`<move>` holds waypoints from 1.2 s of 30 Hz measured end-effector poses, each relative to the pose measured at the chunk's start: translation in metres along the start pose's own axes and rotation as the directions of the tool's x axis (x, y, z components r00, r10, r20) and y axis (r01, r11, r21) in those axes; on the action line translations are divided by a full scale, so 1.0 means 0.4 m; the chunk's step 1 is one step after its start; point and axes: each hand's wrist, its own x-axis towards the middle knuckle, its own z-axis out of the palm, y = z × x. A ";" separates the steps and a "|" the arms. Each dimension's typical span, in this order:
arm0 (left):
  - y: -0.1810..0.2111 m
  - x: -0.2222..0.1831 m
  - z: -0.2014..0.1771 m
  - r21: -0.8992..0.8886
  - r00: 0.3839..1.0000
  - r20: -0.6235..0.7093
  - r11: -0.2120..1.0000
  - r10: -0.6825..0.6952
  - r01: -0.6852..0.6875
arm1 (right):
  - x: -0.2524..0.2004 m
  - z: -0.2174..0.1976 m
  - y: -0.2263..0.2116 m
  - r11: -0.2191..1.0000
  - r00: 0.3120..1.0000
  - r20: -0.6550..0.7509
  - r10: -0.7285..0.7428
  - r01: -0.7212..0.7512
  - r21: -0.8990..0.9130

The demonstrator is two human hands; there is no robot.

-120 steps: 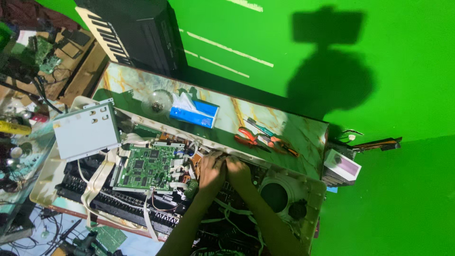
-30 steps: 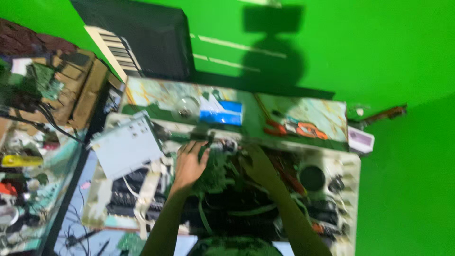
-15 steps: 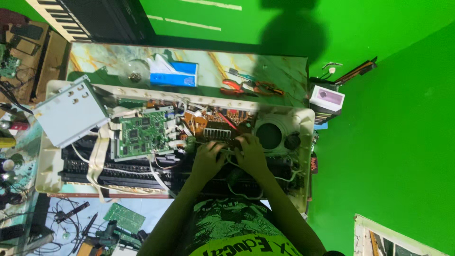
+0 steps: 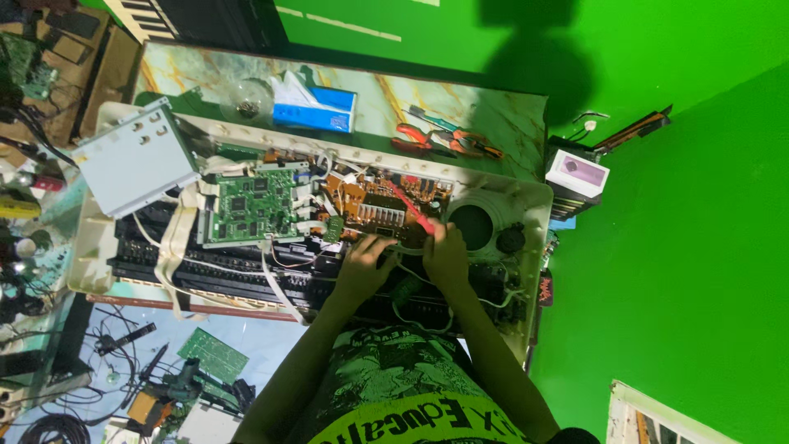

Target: The person uses a screwdriver to remove screws from circuit boards and internal components of an opened electronic keyboard, handling wires and metal parts.

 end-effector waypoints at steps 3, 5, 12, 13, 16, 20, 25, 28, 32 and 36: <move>-0.057 0.019 -0.020 0.081 0.996 0.074 0.996 0.041 -0.047 | -0.028 0.014 -0.041 0.917 0.985 0.035 0.167 -0.168 0.363; -0.100 0.034 -0.038 0.043 0.998 0.045 0.998 0.047 -0.049 | -0.048 0.034 -0.068 0.879 0.988 -0.013 0.152 -0.129 0.459; -0.221 0.209 -0.071 0.141 0.981 0.038 0.971 0.189 -0.193 | -0.113 0.053 -0.162 0.840 0.966 0.068 0.248 -0.249 0.482; -0.221 0.231 -0.070 0.147 0.992 0.065 0.983 0.105 -0.113 | -0.116 0.051 -0.168 0.840 0.962 0.080 0.261 -0.267 0.471; -0.200 0.282 -0.066 0.201 0.983 0.146 0.977 -0.109 0.079 | -0.109 0.048 -0.182 0.838 0.956 0.092 0.280 -0.289 0.463; -0.191 0.291 -0.079 0.243 0.935 0.212 0.942 -0.284 0.231 | -0.101 0.041 -0.202 0.832 0.955 0.097 0.281 -0.293 0.471; -0.215 0.291 -0.082 0.319 0.906 0.238 0.909 -0.351 0.268 | -0.092 0.031 -0.222 0.861 0.956 0.097 0.275 -0.290 0.417; -0.224 0.279 -0.073 0.335 0.936 0.161 0.909 -0.312 0.246 | -0.079 0.020 -0.218 0.894 0.976 0.040 0.214 -0.213 0.395; -0.248 0.256 -0.048 0.329 0.967 0.078 0.922 -0.241 0.203 | -0.051 0.015 -0.207 0.910 0.981 0.009 0.193 -0.182 0.372; -0.287 0.218 -0.023 0.344 0.976 0.070 0.923 -0.205 0.170 | -0.007 0.003 -0.213 0.936 0.992 0.006 0.128 -0.122 0.331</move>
